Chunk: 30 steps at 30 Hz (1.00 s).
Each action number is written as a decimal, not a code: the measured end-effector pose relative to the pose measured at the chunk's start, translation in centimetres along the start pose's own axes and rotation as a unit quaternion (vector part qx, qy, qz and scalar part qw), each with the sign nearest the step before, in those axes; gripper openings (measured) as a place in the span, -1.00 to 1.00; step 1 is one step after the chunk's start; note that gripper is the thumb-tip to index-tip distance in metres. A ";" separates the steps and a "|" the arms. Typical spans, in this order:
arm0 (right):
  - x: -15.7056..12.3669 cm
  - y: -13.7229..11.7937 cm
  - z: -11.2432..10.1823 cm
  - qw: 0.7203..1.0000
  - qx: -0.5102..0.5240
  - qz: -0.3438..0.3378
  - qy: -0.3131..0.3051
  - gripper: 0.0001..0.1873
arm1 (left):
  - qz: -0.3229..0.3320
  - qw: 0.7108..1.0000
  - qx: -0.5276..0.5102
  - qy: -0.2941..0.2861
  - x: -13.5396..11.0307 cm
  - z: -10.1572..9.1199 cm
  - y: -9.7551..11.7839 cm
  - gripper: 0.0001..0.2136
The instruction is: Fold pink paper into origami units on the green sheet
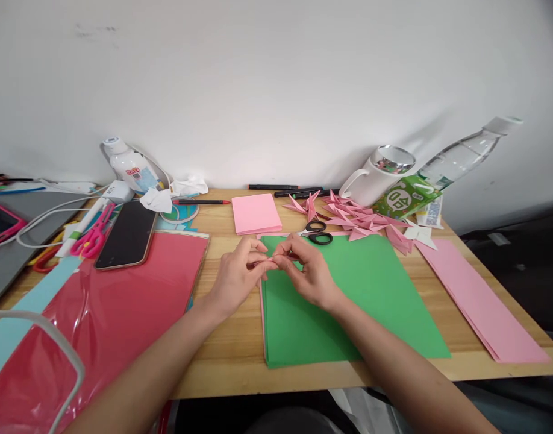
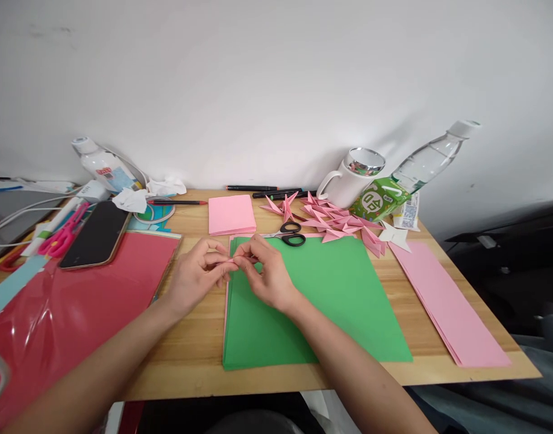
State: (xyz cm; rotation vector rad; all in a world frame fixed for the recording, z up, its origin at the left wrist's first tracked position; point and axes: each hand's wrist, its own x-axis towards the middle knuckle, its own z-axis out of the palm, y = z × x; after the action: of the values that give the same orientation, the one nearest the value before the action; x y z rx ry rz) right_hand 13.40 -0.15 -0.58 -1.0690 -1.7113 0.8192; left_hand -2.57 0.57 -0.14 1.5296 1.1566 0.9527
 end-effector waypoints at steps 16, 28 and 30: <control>1.0 0.7 -0.7 0.968 0.235 0.075 0.040 -0.88 | -0.035 0.988 -0.139 0.065 0.1 -0.1 1.2 -0.82; 1.4 1.2 -1.7 0.942 0.293 0.135 0.090 -0.76 | -0.022 0.981 -0.169 0.097 0.1 0.1 1.5 -0.85; 1.4 1.3 -1.8 0.941 0.298 0.136 0.079 -0.71 | -0.021 0.980 -0.174 0.098 0.2 0.0 1.6 -0.87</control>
State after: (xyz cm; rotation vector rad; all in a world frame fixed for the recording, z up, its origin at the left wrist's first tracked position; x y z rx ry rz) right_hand 15.21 1.73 -0.55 -0.9181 -1.0786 1.2888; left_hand -2.17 0.65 1.39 1.1467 1.0850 1.2280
